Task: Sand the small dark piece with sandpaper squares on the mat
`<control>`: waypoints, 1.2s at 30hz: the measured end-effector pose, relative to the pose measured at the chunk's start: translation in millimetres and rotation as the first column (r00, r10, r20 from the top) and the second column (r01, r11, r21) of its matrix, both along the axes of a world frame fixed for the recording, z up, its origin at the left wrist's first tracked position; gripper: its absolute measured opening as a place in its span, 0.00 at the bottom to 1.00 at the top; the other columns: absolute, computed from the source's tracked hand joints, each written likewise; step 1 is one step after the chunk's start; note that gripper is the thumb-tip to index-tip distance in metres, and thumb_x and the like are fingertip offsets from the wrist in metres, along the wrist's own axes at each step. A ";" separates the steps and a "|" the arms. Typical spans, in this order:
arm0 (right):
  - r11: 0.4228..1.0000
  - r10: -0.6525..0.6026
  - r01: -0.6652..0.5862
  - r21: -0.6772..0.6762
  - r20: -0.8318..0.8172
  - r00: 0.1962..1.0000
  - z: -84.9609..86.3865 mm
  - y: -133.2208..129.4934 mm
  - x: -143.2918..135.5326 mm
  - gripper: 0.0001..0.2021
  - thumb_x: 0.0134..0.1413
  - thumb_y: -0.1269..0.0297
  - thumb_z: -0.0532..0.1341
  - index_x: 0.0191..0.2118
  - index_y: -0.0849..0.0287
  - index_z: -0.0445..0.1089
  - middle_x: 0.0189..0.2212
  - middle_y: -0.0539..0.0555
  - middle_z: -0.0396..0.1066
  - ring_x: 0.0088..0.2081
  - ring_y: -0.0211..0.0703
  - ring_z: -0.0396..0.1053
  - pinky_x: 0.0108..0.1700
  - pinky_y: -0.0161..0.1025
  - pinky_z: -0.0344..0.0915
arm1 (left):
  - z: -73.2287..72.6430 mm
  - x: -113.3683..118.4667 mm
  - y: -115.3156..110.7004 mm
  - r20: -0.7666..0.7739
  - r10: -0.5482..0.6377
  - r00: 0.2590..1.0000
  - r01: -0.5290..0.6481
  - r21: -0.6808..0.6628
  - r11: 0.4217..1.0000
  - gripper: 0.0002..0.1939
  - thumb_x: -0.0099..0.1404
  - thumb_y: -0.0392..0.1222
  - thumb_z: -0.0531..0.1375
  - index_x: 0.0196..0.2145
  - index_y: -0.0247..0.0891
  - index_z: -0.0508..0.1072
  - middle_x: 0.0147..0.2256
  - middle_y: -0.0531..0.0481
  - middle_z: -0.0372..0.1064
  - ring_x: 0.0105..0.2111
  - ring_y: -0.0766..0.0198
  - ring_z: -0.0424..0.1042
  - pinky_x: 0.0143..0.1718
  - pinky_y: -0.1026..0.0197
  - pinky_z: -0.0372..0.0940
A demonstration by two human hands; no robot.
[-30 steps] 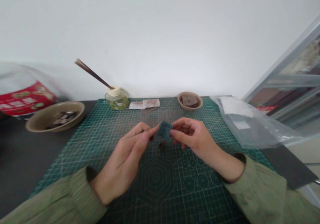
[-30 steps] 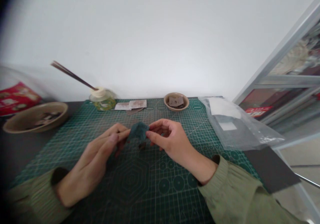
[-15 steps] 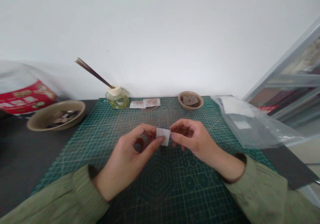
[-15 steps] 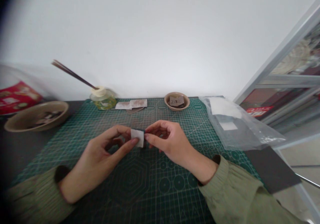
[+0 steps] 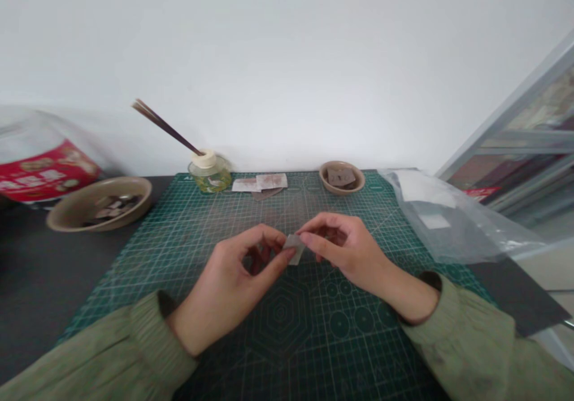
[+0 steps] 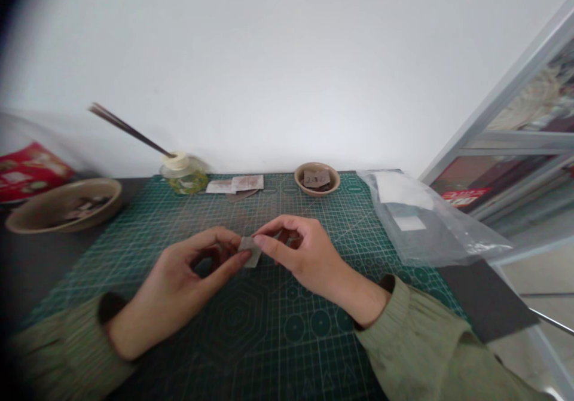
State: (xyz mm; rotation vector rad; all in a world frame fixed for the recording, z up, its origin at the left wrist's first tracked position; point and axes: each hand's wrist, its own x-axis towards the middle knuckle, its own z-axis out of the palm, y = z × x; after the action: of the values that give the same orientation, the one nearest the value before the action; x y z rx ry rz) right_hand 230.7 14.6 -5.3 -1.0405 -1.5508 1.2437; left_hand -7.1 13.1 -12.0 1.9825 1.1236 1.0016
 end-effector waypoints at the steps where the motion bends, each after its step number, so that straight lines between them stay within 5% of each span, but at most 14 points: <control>1: 1.000 -0.012 0.012 0.003 0.003 1.000 0.8 0.0 -0.1 0.12 0.68 0.53 0.74 0.45 0.57 0.85 0.35 0.52 0.82 0.29 0.37 0.74 0.30 0.35 0.67 | 0.2 0.2 0.2 0.004 0.002 1.000 -0.002 0.002 1.000 0.08 0.76 0.48 0.69 0.42 0.42 0.82 0.32 0.55 0.78 0.29 0.65 0.73 0.32 0.61 0.67; 8: 0.999 -0.044 0.044 -0.008 0.000 0.999 3.8 0.8 -0.3 0.13 0.69 0.52 0.71 0.44 0.58 0.84 0.26 0.49 0.75 0.25 0.37 0.69 0.25 0.35 0.62 | 0.0 0.7 2.5 0.008 0.015 1.000 -0.015 -0.020 1.000 0.09 0.75 0.50 0.69 0.43 0.42 0.82 0.32 0.55 0.78 0.29 0.64 0.74 0.32 0.61 0.68; 14: 0.995 -0.095 0.095 0.039 0.004 0.995 1.6 0.2 1.1 0.10 0.70 0.57 0.68 0.45 0.58 0.83 0.34 0.53 0.81 0.27 0.37 0.72 0.26 0.35 0.63 | 1.1 0.2 0.9 0.021 0.041 0.999 -0.041 -0.014 0.999 0.09 0.75 0.50 0.69 0.42 0.42 0.83 0.31 0.55 0.78 0.28 0.64 0.74 0.31 0.62 0.68; 25: 0.989 -0.142 0.136 0.066 0.102 0.985 0.0 0.2 2.7 0.10 0.65 0.56 0.73 0.40 0.57 0.81 0.28 0.50 0.76 0.28 0.40 0.69 0.31 0.38 0.64 | -0.8 -0.1 2.6 0.017 0.054 0.998 -0.054 -0.029 0.998 0.11 0.74 0.52 0.70 0.42 0.42 0.82 0.30 0.55 0.77 0.28 0.64 0.73 0.31 0.61 0.67; 36: 0.995 -0.093 0.092 -0.038 -0.022 0.995 10.6 -1.0 2.5 0.17 0.60 0.48 0.77 0.38 0.57 0.79 0.27 0.47 0.73 0.25 0.36 0.67 0.26 0.35 0.63 | 5.4 3.4 0.6 0.063 0.062 0.996 -0.060 -0.031 0.998 0.10 0.72 0.48 0.71 0.41 0.39 0.82 0.31 0.52 0.77 0.29 0.63 0.72 0.30 0.62 0.66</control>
State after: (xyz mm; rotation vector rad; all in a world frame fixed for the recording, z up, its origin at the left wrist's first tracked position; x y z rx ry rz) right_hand 233.2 13.6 5.3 -1.1049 -1.4503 1.2203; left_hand -3.7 13.6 -6.6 1.8897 1.1632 1.0673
